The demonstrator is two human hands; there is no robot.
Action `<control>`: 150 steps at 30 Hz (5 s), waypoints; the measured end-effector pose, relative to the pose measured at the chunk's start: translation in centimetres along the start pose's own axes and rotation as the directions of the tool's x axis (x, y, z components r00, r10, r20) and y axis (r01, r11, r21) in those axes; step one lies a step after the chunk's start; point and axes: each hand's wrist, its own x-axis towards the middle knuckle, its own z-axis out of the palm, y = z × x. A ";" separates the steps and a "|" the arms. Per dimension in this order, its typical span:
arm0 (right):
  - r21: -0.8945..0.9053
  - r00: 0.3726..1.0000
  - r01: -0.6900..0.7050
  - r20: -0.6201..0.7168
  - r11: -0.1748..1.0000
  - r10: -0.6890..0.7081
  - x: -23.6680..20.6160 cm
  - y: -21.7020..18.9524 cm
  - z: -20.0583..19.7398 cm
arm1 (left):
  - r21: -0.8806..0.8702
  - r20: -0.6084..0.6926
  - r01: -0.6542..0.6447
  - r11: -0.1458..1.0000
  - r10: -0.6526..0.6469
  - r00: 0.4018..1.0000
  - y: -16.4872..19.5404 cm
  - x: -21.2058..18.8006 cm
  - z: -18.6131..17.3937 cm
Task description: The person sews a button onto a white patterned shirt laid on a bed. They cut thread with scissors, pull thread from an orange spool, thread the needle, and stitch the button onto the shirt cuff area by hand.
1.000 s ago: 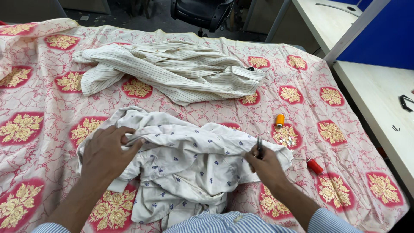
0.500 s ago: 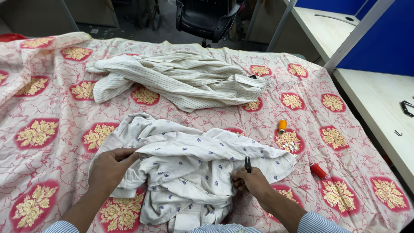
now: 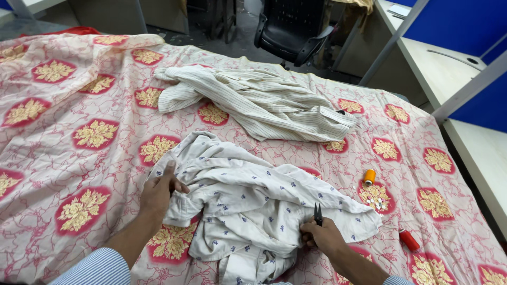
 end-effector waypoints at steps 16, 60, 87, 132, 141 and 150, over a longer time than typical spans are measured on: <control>0.080 0.999 0.016 0.028 0.997 -0.018 -1.1 -1.0 0.3 | 0.385 -0.106 -0.260 0.885 0.323 0.940 0.6 -2.7 0.5; -0.210 0.778 0.626 0.090 0.751 -0.622 -10.0 -17.2 5.8 | 0.393 0.432 -0.350 0.850 0.165 0.887 11.2 -8.0 7.8; 0.575 0.999 0.035 -0.043 0.817 -0.012 -5.3 -3.1 -4.1 | 0.642 0.160 -0.030 0.766 -0.095 0.982 2.5 -2.8 0.1; 0.267 0.990 0.072 0.098 0.961 -0.101 -3.6 1.1 -4.2 | 0.170 -0.031 0.210 0.963 -0.208 0.978 1.4 -4.2 -0.3; 0.238 0.998 0.048 0.026 0.970 -0.056 -3.9 1.2 -3.8 | 0.171 0.006 0.140 0.975 -0.143 0.990 0.7 -4.2 -0.2; 0.430 0.998 -0.062 0.020 0.900 0.060 -4.0 0.6 -3.8 | 0.066 0.004 0.187 0.980 -0.188 0.982 0.2 -3.9 -0.5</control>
